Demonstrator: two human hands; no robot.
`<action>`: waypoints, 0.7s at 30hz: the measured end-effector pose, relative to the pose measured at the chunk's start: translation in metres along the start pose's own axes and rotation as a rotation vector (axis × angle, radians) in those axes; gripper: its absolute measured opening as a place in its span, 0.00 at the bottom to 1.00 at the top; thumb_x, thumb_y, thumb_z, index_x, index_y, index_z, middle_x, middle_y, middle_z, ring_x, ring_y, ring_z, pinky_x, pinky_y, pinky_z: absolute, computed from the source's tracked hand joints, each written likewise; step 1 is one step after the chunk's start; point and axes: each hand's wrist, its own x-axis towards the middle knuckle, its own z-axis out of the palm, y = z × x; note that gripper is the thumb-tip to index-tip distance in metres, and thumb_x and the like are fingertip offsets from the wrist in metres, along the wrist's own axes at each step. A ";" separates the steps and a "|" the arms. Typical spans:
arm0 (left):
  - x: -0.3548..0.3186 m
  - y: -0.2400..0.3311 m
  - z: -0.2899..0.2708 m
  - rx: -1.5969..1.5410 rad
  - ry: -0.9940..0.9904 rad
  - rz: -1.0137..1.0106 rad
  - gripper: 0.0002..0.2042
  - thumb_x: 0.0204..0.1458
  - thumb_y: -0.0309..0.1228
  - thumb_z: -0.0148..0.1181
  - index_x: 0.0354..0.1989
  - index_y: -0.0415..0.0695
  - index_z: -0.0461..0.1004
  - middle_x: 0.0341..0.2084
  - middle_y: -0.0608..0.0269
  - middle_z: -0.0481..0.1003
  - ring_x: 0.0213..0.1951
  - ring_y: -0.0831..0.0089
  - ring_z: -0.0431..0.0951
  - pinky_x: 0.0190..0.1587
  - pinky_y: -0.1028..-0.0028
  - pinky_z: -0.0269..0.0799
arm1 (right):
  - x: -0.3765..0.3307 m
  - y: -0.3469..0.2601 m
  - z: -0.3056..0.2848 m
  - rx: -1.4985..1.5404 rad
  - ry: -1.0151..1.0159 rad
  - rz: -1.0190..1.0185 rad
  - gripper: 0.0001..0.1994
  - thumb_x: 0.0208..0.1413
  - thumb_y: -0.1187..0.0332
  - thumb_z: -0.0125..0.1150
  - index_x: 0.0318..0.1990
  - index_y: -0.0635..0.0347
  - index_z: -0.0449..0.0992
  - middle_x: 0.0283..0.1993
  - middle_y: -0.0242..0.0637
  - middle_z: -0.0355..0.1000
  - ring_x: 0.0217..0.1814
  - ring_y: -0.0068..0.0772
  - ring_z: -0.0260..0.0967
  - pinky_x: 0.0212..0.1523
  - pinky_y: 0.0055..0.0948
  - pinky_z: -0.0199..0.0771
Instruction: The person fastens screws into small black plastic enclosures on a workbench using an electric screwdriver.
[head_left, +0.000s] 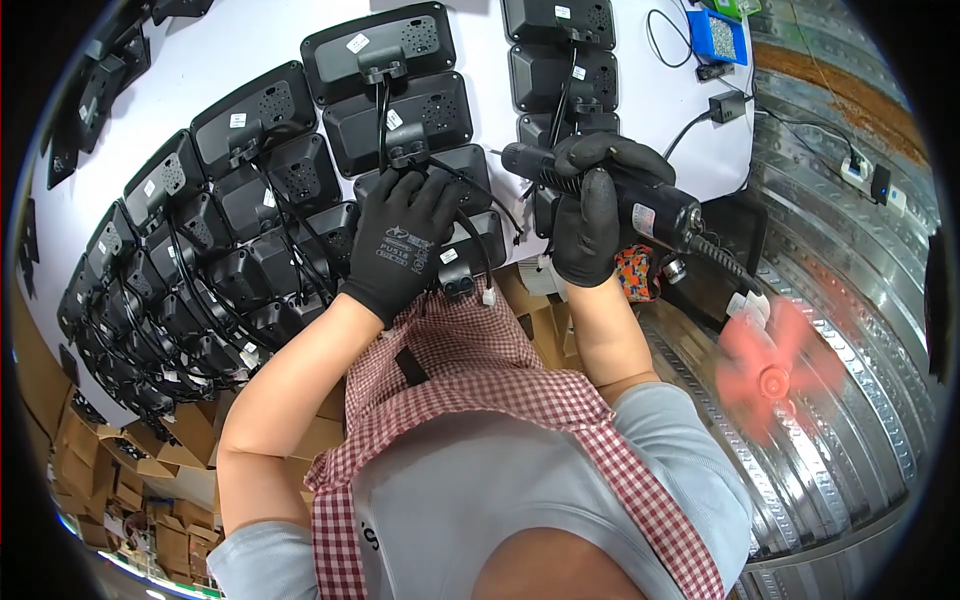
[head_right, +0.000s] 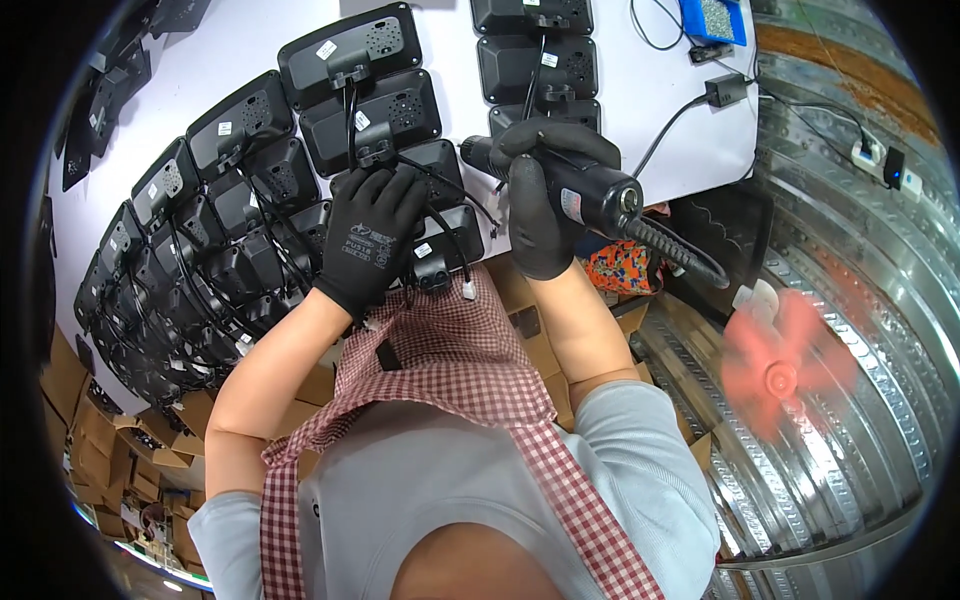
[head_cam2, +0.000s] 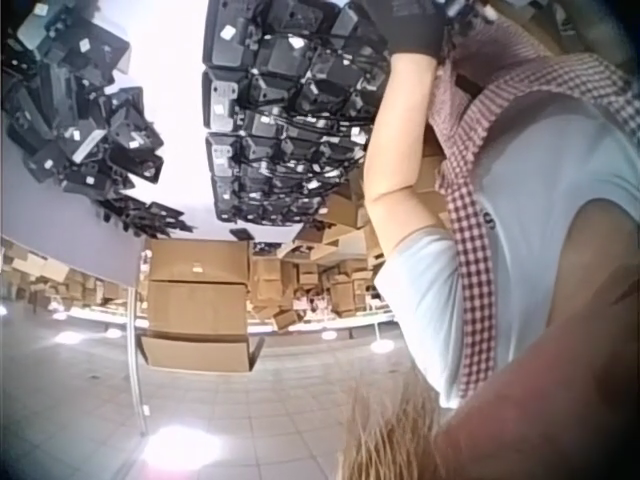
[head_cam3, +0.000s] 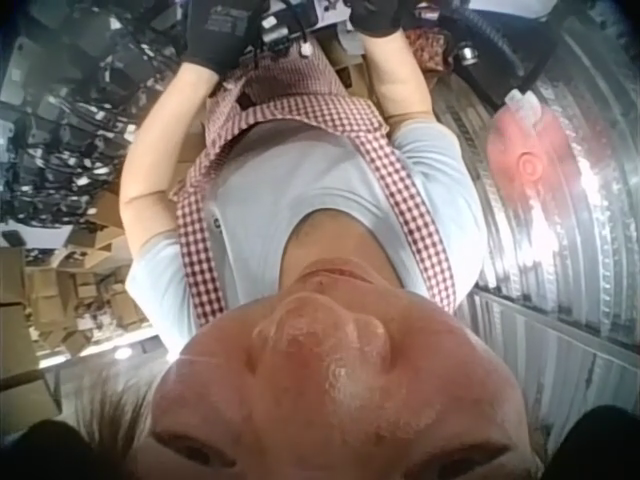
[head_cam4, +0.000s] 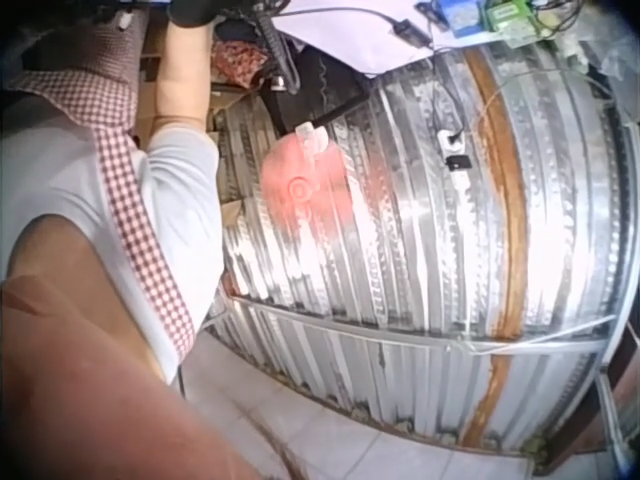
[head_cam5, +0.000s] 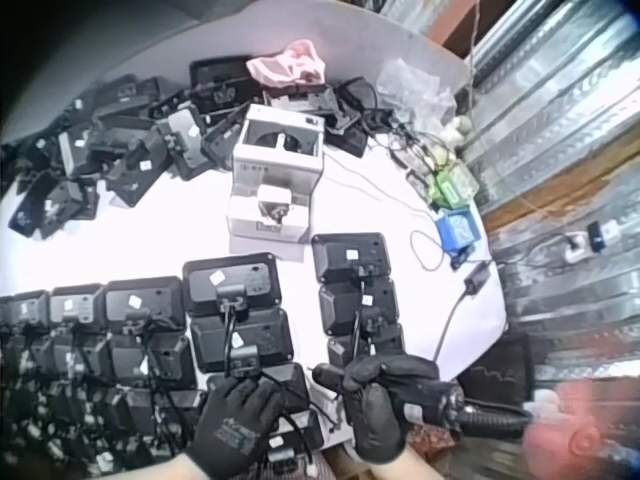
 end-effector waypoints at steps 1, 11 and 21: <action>-0.001 0.000 0.001 -0.006 -0.014 -0.004 0.24 0.49 0.32 0.64 0.58 0.45 0.74 0.58 0.58 0.74 0.59 0.58 0.73 0.65 0.54 0.64 | -0.001 0.000 0.000 0.024 0.003 0.023 0.15 0.64 0.69 0.61 0.55 0.54 0.66 0.46 0.40 0.74 0.45 0.33 0.71 0.53 0.40 0.76; -0.008 -0.006 0.015 -0.031 0.033 -0.004 0.24 0.51 0.31 0.62 0.59 0.48 0.72 0.59 0.60 0.71 0.62 0.58 0.70 0.66 0.57 0.65 | -0.003 0.013 0.002 0.078 -0.054 0.000 0.17 0.64 0.72 0.62 0.56 0.55 0.65 0.46 0.43 0.73 0.46 0.36 0.71 0.53 0.42 0.75; -0.009 -0.010 0.017 -0.106 -0.018 -0.019 0.28 0.49 0.29 0.62 0.63 0.45 0.71 0.64 0.57 0.70 0.64 0.53 0.69 0.65 0.55 0.67 | 0.000 0.012 -0.001 -0.061 -0.197 -0.090 0.17 0.64 0.70 0.63 0.55 0.58 0.64 0.44 0.45 0.74 0.43 0.38 0.73 0.50 0.44 0.78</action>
